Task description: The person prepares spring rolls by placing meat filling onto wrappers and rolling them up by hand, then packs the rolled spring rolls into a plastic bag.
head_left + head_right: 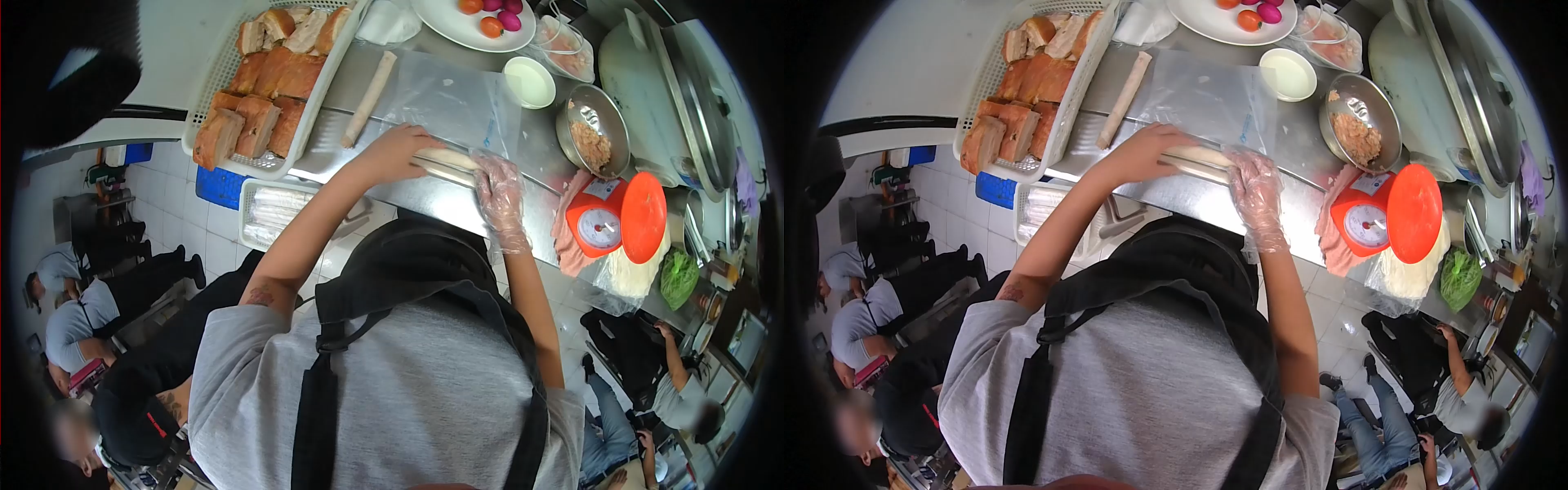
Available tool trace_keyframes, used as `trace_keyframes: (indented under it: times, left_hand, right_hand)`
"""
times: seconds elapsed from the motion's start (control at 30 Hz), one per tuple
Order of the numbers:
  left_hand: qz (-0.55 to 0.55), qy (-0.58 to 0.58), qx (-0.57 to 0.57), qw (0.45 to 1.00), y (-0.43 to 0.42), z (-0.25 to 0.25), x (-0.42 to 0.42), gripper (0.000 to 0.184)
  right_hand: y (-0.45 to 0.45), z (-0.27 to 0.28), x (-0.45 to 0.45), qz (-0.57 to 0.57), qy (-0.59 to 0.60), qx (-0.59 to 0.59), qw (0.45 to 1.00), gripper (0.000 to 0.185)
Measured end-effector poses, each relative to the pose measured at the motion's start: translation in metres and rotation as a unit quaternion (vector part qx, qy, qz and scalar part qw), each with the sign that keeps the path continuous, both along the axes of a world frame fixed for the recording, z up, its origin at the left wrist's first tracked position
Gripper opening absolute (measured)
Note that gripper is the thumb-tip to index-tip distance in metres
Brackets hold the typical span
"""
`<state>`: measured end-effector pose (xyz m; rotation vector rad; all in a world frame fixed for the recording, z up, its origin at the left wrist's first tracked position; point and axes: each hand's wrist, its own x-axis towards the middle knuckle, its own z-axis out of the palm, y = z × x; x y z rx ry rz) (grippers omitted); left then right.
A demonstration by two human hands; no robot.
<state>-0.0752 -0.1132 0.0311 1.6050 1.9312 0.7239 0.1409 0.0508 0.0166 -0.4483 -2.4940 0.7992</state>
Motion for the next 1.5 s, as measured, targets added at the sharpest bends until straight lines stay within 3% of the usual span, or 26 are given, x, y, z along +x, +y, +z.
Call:
trace_keyframes:
  times: [0.17, 0.33, 0.47, 0.67, 0.77, 0.87, 0.97, 1.03, 1.13, 1.23, 1.33, 1.43, 1.5]
  left_hand:
    - [0.073, 0.045, 0.111, 0.99, -0.025, -0.005, 0.03, 0.063]
    - [0.078, 0.113, 0.167, 0.976, -0.03, -0.025, 0.032, 0.058]
    - [0.067, 0.141, 0.161, 0.975, -0.035, -0.028, 0.027, 0.053]
    - [0.06, 0.119, 0.092, 0.987, -0.029, -0.017, 0.018, 0.032]
    - [0.094, 0.11, 0.045, 0.988, -0.018, -0.014, 0.01, 0.023]
    - [0.13, 0.137, 0.039, 0.981, -0.005, -0.011, 0.003, 0.02]
    - [0.158, 0.156, 0.067, 0.973, 0.003, -0.015, -0.003, 0.022]
    - [0.17, 0.168, 0.068, 0.969, 0.008, -0.013, -0.006, 0.028]
    - [0.228, 0.296, 0.117, 0.92, 0.016, -0.013, -0.014, 0.043]
    - [0.385, 0.29, 0.019, 0.876, 0.017, -0.015, -0.028, 0.049]
    - [0.434, 0.203, -0.065, 0.875, -0.002, -0.034, -0.044, 0.052]
    - [0.402, 0.085, -0.05, 0.91, -0.027, -0.03, -0.054, 0.055]
    - [0.451, -0.247, -0.025, 0.857, -0.046, -0.003, -0.049, 0.057]
  right_hand:
    - [0.002, -0.02, 0.009, 0.024, -0.044, -0.002, 0.999, 0.034]
    - [-0.002, 0.007, 0.007, 0.071, -0.054, -0.016, 0.996, 0.042]
    - [-0.006, 0.008, 0.017, 0.041, -0.099, -0.033, 0.994, 0.05]
    - [0.011, 0.007, 0.015, 0.082, -0.104, -0.013, 0.991, 0.039]
    - [0.021, 0.012, 0.003, 0.045, -0.247, -0.085, 0.964, 0.033]
    - [0.025, 0.026, -0.012, -0.019, -0.382, -0.059, 0.922, 0.032]
    - [0.027, 0.016, -0.016, -0.041, -0.232, -0.004, 0.972, 0.035]
    - [0.026, 0.02, -0.021, -0.045, -0.204, 0.011, 0.978, 0.038]
    - [0.031, 0.02, -0.029, -0.039, -0.199, 0.014, 0.979, 0.043]
    - [0.037, 0.016, -0.033, -0.034, -0.198, 0.024, 0.979, 0.047]
    - [0.04, 0.019, -0.034, -0.056, -0.215, 0.036, 0.974, 0.054]
    - [0.042, 0.029, -0.036, -0.057, -0.162, 0.069, 0.983, 0.065]
    - [0.041, 0.041, -0.035, -0.042, -0.11, 0.078, 0.99, 0.072]
